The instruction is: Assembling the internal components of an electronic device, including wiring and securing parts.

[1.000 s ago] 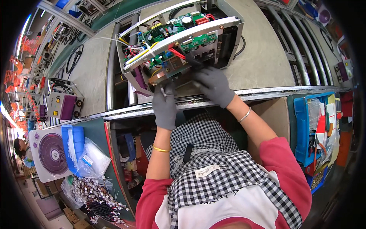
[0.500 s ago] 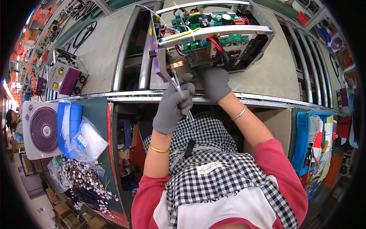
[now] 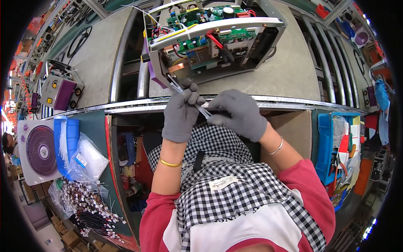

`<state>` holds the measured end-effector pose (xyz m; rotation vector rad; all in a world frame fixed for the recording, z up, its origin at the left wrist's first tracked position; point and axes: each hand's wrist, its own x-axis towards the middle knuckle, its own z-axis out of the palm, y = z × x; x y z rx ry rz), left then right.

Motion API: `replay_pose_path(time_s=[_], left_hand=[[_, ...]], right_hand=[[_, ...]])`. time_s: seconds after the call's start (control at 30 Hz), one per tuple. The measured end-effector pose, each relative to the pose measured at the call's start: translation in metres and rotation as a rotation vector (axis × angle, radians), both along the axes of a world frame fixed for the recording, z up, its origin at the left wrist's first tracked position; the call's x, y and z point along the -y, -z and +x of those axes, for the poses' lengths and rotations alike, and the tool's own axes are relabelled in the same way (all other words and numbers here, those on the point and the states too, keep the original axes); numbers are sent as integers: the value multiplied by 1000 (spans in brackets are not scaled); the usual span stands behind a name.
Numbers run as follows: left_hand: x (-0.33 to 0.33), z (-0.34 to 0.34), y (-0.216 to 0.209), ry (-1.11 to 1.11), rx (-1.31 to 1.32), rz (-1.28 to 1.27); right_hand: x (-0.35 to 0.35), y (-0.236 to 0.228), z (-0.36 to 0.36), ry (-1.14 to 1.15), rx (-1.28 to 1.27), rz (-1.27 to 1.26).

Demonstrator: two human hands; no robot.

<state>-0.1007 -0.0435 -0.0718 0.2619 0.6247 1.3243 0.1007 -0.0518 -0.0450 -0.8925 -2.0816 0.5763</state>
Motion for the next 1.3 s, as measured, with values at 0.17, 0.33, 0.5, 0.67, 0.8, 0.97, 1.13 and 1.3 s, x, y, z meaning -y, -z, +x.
replay_pose_path(time_s=[0.17, 0.33, 0.5, 0.67, 0.8, 0.97, 1.13, 1.3], left_hand=[[-4, 14, 8, -25, 204, -95], [-8, 23, 17, 41, 230, -35], [-7, 36, 17, 42, 145, 114], [-2, 35, 13, -23, -12, 166], [3, 29, 12, -33, -70, 228], [15, 14, 3, -63, -180, 217], [24, -17, -3, -142, -400, 169], [54, -40, -5, -181, -1603, 610]], right_hand=[[10, 17, 3, 135, 131, 120], [4, 21, 19, 191, 18, 73], [-4, 14, 28, 251, -147, -489], [7, -2, 34, 6, -423, -1120], [13, 4, 22, -91, -332, -1318], [22, 23, 24, -84, -325, -1356], [19, 25, 55, -17, -154, -1214], [13, 27, 24, -48, 110, -601]])
